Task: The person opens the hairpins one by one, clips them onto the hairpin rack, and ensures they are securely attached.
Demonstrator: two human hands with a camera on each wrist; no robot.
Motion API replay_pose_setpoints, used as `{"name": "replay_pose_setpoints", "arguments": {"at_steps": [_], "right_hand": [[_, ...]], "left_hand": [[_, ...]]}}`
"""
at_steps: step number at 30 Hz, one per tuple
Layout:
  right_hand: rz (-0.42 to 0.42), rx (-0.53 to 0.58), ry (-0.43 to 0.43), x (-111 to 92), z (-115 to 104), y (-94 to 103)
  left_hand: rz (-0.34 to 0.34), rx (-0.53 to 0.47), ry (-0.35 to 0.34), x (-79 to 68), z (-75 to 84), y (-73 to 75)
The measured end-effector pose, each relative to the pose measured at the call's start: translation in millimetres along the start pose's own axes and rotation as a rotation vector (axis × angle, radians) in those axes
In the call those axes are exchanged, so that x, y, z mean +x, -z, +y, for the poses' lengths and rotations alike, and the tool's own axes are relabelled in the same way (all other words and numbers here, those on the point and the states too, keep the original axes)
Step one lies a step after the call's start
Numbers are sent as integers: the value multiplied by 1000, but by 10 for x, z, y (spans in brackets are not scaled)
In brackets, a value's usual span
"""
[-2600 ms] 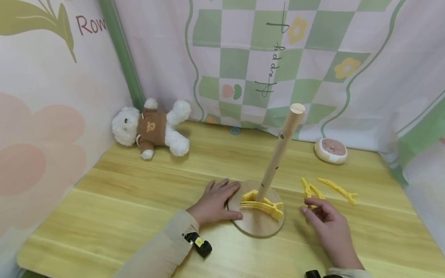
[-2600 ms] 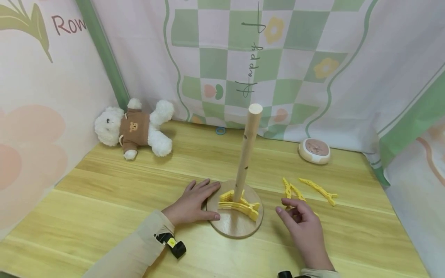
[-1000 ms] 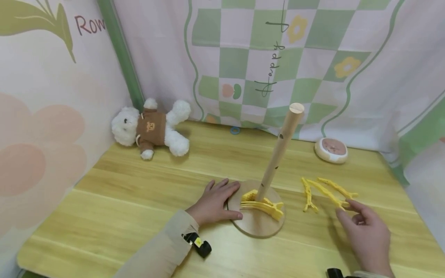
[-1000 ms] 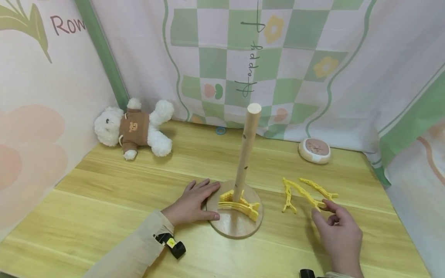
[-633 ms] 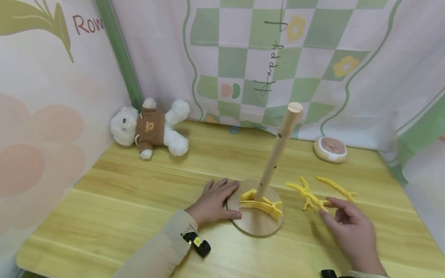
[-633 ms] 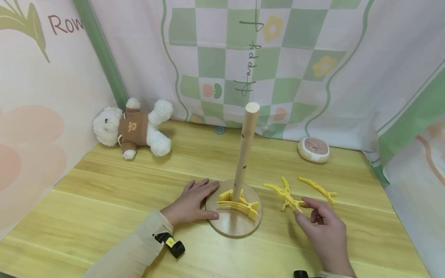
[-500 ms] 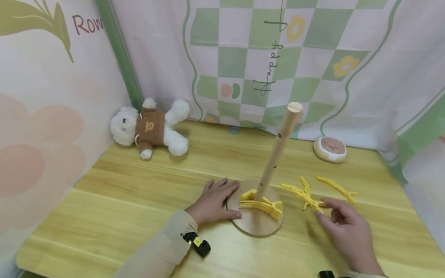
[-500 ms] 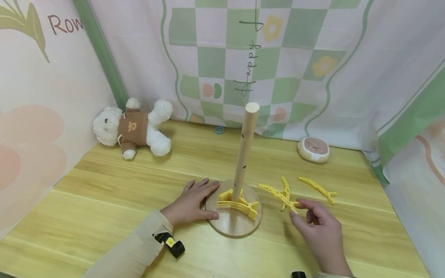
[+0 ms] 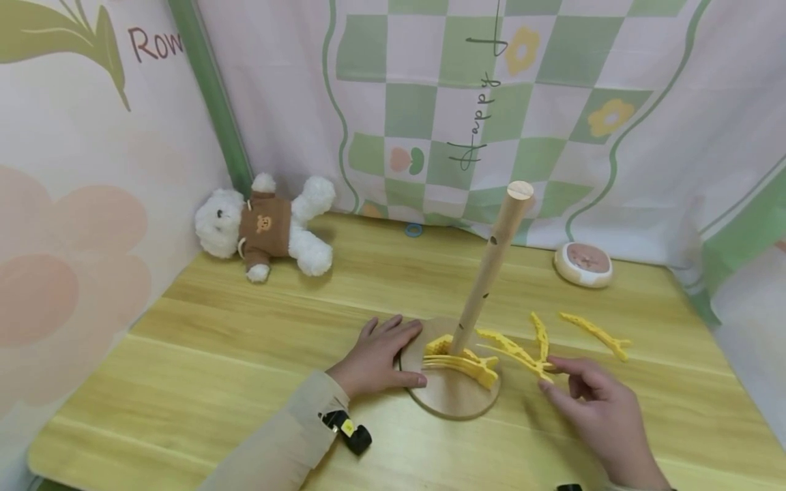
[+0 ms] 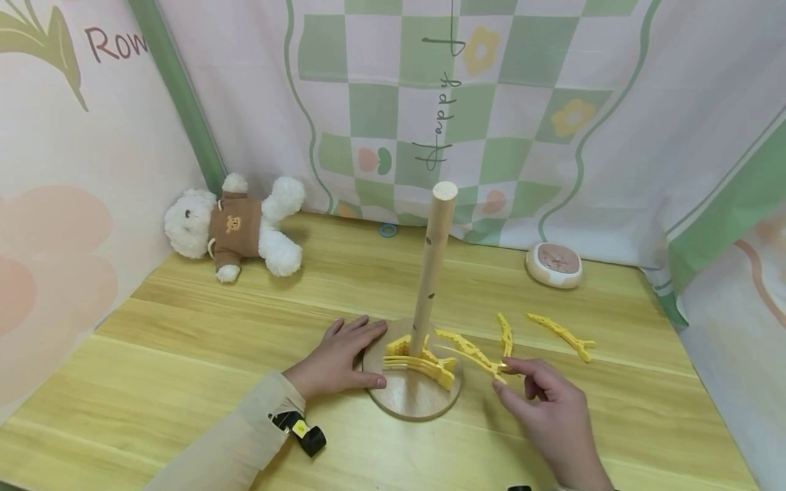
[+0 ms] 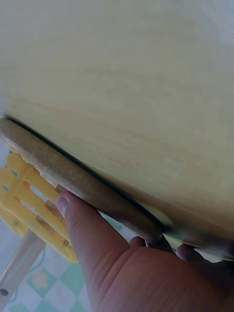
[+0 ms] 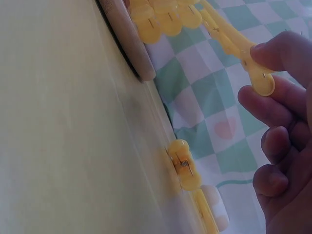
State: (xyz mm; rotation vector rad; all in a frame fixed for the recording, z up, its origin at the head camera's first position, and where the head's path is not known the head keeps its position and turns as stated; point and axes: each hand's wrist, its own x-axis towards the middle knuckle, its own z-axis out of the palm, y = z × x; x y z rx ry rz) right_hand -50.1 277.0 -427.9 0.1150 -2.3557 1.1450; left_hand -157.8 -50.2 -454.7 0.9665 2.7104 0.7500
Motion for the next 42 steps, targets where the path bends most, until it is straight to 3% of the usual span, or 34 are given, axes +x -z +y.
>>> {"name": "replay_pose_setpoints", "arguments": {"at_steps": [12, 27, 34, 42], "right_hand": [[-92, 9, 5, -32, -105, -87], [-118, -25, 60, -15, -135, -107], [-146, -44, 42, -12, -156, -157], [-125, -16, 117, -14, -167, -236]], "left_hand": [[-1, 9, 6, -8, 9, -3], [2, 9, 12, -9, 29, 4], [-2, 18, 13, 1, 31, 3], [-2, 33, 17, -1, 52, 4]]}}
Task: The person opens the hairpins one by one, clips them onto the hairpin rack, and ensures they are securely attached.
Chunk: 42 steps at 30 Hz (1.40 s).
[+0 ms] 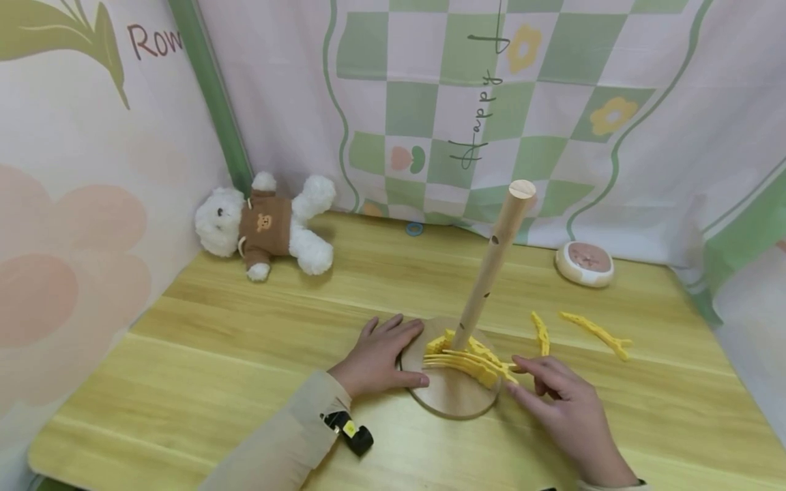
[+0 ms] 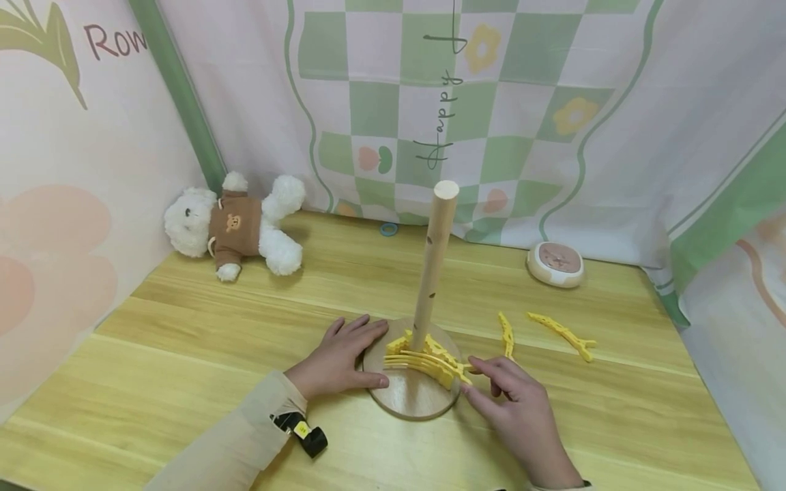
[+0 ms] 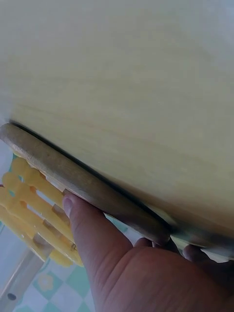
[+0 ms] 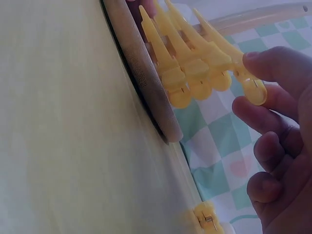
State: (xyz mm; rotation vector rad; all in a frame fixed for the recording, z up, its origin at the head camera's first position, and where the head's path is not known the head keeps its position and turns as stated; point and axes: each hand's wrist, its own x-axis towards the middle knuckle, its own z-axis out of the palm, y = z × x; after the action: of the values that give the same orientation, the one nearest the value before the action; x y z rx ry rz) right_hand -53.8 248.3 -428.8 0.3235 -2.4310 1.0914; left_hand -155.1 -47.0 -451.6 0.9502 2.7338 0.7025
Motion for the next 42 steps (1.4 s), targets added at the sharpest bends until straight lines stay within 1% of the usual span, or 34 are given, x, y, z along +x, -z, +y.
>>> {"name": "replay_pose_setpoints", "arguments": {"at_steps": [8, 11, 13, 15, 17, 19, 20, 22, 23, 25, 29, 36, 42], "right_hand": [[-2, 1, -3, -4, 11, -24], [-14, 3, -39, -7, 28, -27], [-13, 48, -108, -9, 45, -45], [-14, 184, -218, -6, 59, -73], [10, 378, -319, -5, 76, -113], [41, 581, -389, -9, 94, -150], [52, 664, -400, -11, 106, -165], [67, 760, -391, -20, 125, -190], [68, 789, -385, -22, 132, -197], [71, 811, -377, -26, 141, -207], [76, 816, -388, -24, 139, -210], [82, 821, -390, -10, 134, -214], [88, 822, -408, -2, 133, -223]], "left_hand": [[1, 16, 1, 3, 28, 8], [0, 10, -1, 0, 35, 15], [0, 5, -1, -3, 34, 16], [0, 2, 0, -4, 33, 15], [5, 0, 0, -3, 31, 12], [6, 3, 0, -2, 28, 8], [7, 4, 0, 0, 27, 4], [6, 8, -2, 0, 27, 0], [7, 9, -3, -1, 27, -1], [8, 9, -5, -1, 28, -1], [11, 0, -5, -4, 30, 6], [13, 34, 11, 6, 54, -11], [1, 34, 28, 13, 90, -2]]}}
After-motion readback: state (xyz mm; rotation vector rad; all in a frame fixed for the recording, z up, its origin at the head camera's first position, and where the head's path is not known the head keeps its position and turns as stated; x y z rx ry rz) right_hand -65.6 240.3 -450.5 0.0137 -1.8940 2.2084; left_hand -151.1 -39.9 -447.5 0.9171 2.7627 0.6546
